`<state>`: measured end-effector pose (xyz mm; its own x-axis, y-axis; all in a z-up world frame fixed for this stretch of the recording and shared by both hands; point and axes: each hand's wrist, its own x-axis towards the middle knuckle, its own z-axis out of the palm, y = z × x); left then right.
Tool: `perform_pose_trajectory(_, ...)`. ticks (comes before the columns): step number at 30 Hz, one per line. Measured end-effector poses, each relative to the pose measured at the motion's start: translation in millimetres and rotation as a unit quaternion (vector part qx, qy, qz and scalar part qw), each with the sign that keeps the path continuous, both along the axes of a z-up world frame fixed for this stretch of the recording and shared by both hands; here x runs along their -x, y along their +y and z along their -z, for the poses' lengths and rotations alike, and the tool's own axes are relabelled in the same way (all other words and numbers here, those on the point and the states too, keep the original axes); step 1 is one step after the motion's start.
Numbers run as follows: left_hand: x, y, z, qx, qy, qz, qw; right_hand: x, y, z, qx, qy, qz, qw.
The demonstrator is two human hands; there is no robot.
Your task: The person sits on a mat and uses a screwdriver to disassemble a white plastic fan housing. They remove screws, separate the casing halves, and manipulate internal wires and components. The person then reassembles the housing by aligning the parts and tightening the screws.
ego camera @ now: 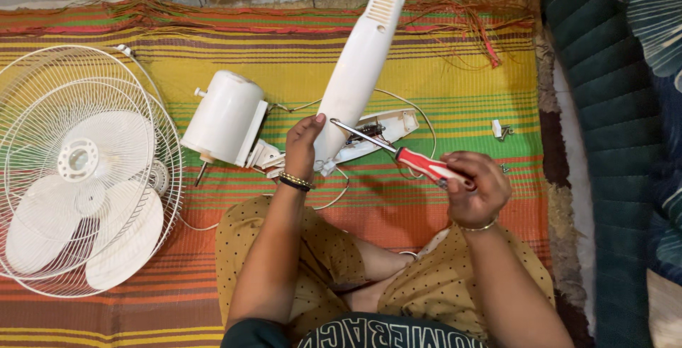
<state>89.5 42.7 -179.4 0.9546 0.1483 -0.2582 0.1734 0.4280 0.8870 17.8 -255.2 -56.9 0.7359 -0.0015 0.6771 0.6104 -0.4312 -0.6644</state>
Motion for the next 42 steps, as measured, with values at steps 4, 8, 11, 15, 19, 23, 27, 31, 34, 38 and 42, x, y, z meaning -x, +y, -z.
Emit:
perform_pose_trajectory(4,-3.0,0.4,4.5,0.051,0.016,-0.030,0.998,11.4,13.7,-7.7,0.097,-0.064,-0.004,0.993)
perform_pose_trajectory(8,-7.7,1.1,3.2,0.084,0.032,-0.044,0.995,12.6,18.8,-19.6,0.165,-0.157,-0.073,0.971)
perform_pose_trajectory(11,-8.7,-2.0,1.3,0.080,-0.002,-0.037,0.996,16.1,18.6,-26.4,0.184,-0.164,-0.061,0.967)
perform_pose_trajectory(15,-7.1,-8.3,1.4,-0.026,-0.077,-0.036,0.996,20.4,17.4,-36.5,0.244,-0.091,0.009,0.965)
perform_pose_trajectory(19,-5.2,-13.8,10.3,-0.152,-0.112,-0.065,0.980,27.8,21.9,-44.9,0.274,0.099,0.092,0.952)
perform_pose_trajectory(23,-12.4,-8.1,29.8,-0.080,-0.086,-0.043,0.992,13.4,18.1,-36.7,0.161,0.228,0.033,0.960)
perform_pose_trajectory(27,-15.7,1.6,28.9,-0.113,-0.052,-0.033,0.992,-0.6,4.1,-23.6,0.134,0.273,-0.103,0.947)
perform_pose_trajectory(31,-16.3,2.2,13.7,-0.096,-0.090,-0.056,0.990,-10.0,-5.0,-6.8,0.125,0.325,-0.163,0.923)
perform_pose_trajectory(34,-9.5,-0.2,-12.2,-0.109,-0.087,-0.053,0.989,-18.3,-14.6,4.0,0.118,0.286,-0.102,0.945)
perform_pose_trajectory(38,14.2,1.9,-64.6,-0.162,-0.130,0.004,0.978,-34.9,-29.9,20.5,0.026,0.204,-0.081,0.975)
perform_pose_trajectory(42,43.9,8.8,-120.3,-0.343,-0.265,0.022,0.901,-38.4,-41.3,41.7,-0.130,0.213,-0.134,0.959)
